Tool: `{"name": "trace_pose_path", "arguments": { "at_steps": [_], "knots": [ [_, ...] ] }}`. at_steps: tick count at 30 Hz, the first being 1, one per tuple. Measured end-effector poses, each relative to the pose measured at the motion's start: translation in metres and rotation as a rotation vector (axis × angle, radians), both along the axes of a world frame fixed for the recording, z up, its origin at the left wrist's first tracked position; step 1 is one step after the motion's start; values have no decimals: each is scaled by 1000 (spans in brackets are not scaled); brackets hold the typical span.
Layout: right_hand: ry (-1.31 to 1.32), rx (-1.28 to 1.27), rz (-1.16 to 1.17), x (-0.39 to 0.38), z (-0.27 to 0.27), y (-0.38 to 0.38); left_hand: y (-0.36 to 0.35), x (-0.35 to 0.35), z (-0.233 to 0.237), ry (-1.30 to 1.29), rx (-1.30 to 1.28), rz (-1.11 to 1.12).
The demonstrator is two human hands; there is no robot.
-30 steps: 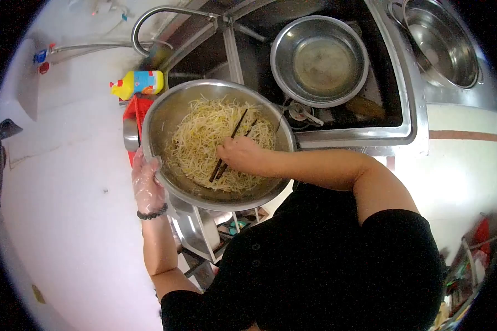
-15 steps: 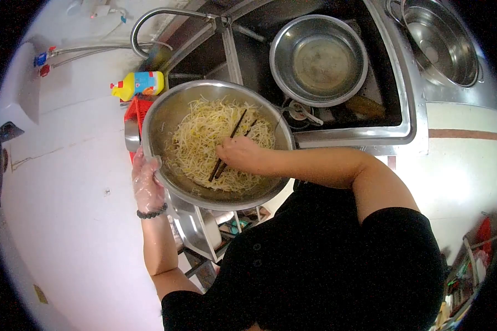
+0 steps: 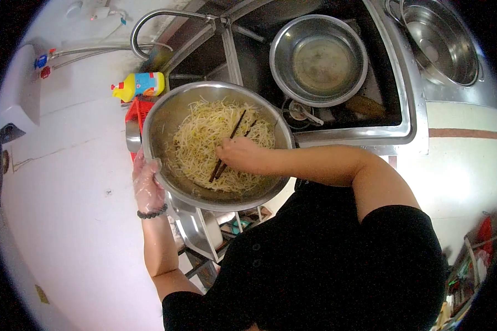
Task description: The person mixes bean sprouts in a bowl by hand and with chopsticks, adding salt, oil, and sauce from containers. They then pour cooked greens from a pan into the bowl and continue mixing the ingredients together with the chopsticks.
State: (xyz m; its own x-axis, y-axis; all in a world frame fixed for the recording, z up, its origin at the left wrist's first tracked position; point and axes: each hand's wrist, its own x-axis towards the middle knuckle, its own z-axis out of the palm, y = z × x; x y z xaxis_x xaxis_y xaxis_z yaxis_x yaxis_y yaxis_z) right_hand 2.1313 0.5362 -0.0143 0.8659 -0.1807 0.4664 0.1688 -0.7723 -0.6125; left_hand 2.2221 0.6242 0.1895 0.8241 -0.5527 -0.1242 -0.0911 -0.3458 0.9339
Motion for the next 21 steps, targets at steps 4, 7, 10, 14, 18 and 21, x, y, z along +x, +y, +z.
{"name": "trace_pose_path", "arguments": {
  "at_steps": [4, 7, 10, 14, 18, 21],
  "knots": [
    [10, 68, 42, -3, 5, -4, 1, 4, 2, 28, 33, -48],
    [25, 102, 55, -5, 11, -4, -2, 0, 2, 11, 41, 27],
    [13, 79, 67, -1, 13, -2, 0, 1, 3, 13, 68, 46],
    [27, 26, 47, 1, 15, 2, -8, -5, 7, 31, 98, 15],
    [8, 15, 25, 0, 14, 1, -10, -1, 6, 35, 86, -33],
    [-4, 23, 19, -1, 14, 0, -12, -1, 8, 49, 93, -52]
  ]
}}
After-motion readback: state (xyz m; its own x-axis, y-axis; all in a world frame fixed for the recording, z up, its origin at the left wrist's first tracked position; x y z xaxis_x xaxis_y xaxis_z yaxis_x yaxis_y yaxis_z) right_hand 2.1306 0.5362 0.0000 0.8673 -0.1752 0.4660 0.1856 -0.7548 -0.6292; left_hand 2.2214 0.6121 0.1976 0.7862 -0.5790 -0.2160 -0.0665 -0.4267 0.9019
